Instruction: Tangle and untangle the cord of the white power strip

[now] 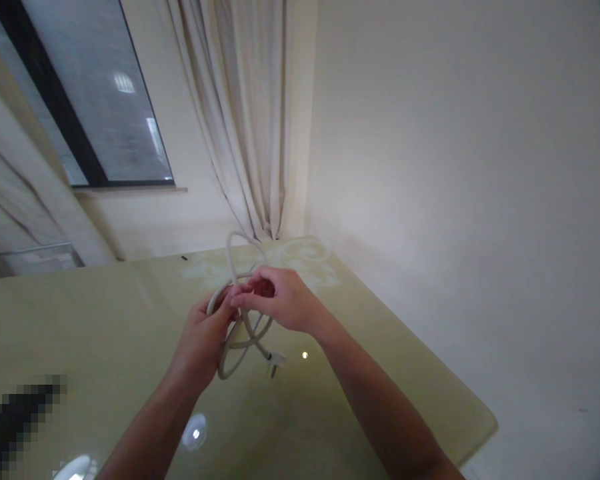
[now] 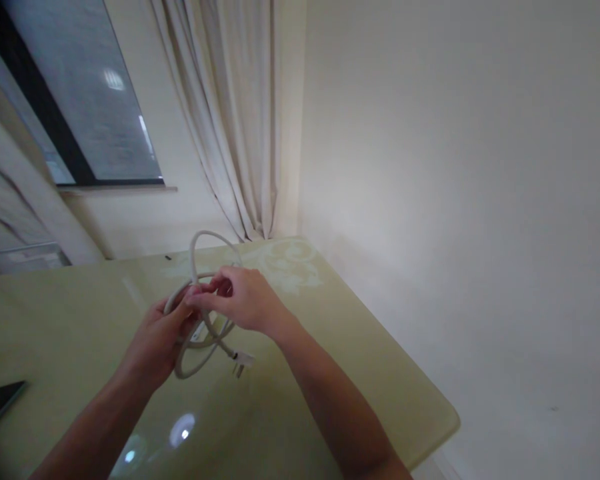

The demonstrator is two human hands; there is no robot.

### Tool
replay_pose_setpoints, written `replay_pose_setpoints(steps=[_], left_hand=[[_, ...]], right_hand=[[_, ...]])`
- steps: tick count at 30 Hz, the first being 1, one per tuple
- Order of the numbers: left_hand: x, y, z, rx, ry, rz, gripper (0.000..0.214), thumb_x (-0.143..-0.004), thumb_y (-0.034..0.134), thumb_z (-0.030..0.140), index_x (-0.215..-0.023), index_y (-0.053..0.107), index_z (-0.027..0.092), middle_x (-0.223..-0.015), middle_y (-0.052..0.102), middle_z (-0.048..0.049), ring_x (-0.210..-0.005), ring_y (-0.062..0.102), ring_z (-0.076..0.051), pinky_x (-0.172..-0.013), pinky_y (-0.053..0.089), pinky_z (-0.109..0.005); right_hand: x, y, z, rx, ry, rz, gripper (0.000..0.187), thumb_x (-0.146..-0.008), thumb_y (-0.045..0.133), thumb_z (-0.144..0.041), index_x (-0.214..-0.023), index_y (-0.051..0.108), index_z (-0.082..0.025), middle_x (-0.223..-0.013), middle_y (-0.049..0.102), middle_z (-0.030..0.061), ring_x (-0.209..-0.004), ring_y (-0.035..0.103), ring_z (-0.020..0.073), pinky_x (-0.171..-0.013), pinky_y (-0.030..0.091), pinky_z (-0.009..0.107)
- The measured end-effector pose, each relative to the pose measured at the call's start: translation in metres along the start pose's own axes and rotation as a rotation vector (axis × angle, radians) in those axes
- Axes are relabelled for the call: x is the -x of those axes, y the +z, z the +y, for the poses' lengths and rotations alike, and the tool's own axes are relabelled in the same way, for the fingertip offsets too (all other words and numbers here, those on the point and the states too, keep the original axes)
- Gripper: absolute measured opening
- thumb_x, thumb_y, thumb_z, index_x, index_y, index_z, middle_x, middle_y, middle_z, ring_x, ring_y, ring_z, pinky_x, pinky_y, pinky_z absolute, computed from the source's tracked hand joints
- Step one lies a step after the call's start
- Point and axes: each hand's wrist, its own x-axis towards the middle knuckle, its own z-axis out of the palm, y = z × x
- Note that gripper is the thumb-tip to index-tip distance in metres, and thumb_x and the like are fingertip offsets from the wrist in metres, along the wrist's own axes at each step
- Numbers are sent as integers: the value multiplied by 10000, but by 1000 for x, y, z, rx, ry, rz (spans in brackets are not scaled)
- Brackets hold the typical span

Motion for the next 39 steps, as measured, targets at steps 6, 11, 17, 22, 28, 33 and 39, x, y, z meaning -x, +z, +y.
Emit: replay_pose_setpoints(steps=[6,11,17,22,28,33,39], left_hand=[[3,2,6,156,-68,-85,624,-688,874,587,-1122,746,157,-964,779,-98,-891,734,-272,-706,582,-330],[-6,-12,1,-184,84,-181,682,-714,874,489,-1296,646,216,-1187,715,-106,-1030,689,-272,-761,590,-351],[-12,-19,-2,-208,32,-228,677,-752,813,539,-1293,600,192,-1063,689,-74,-823,674,-203,-705,572,-340],[-6,-20,0,-238,-97,-370,730,-815,739,621,-1392,572,206,-868,692,-26,-624,581,-148,-540,417,-257],[-6,-11,-3,-280,-12,-366,743,-769,765,602,-1354,534,205,-854,687,-13,-610,607,-157,-538,421,-269],[-23,-17,-17,-375,141,-209,622,-772,711,618,-1197,588,181,-848,698,-31,-648,608,-175,-610,479,-313],[-29,-38,-26,-572,46,-360,583,-693,787,595,-1095,697,183,-830,706,-41,-659,631,-209,-606,488,-320]], right_hand=[[1,8,-4,254,-73,-192,167,-881,732,-202,-729,663,-187,-668,635,-22,-604,540,122,-609,301,269],[-8,9,10,55,2,-13,213,-924,667,-239,-723,617,-191,-642,633,-24,-586,568,120,-609,370,256],[-18,6,26,-423,82,259,329,-933,646,-482,-771,545,-214,-628,580,-43,-525,545,107,-518,430,232],[-22,-2,29,-501,49,498,371,-926,649,-536,-774,507,-228,-614,503,-65,-528,484,91,-516,404,219],[-22,-7,34,-520,104,651,377,-955,595,-552,-788,509,-225,-659,534,-48,-562,518,91,-526,436,212],[-19,-26,25,-773,167,530,408,-897,644,-619,-866,500,-239,-600,495,-91,-382,335,54,-364,237,208],[-3,-60,1,-550,44,479,435,-878,697,-632,-886,673,-197,-509,344,-108,-383,210,50,-362,118,226]])
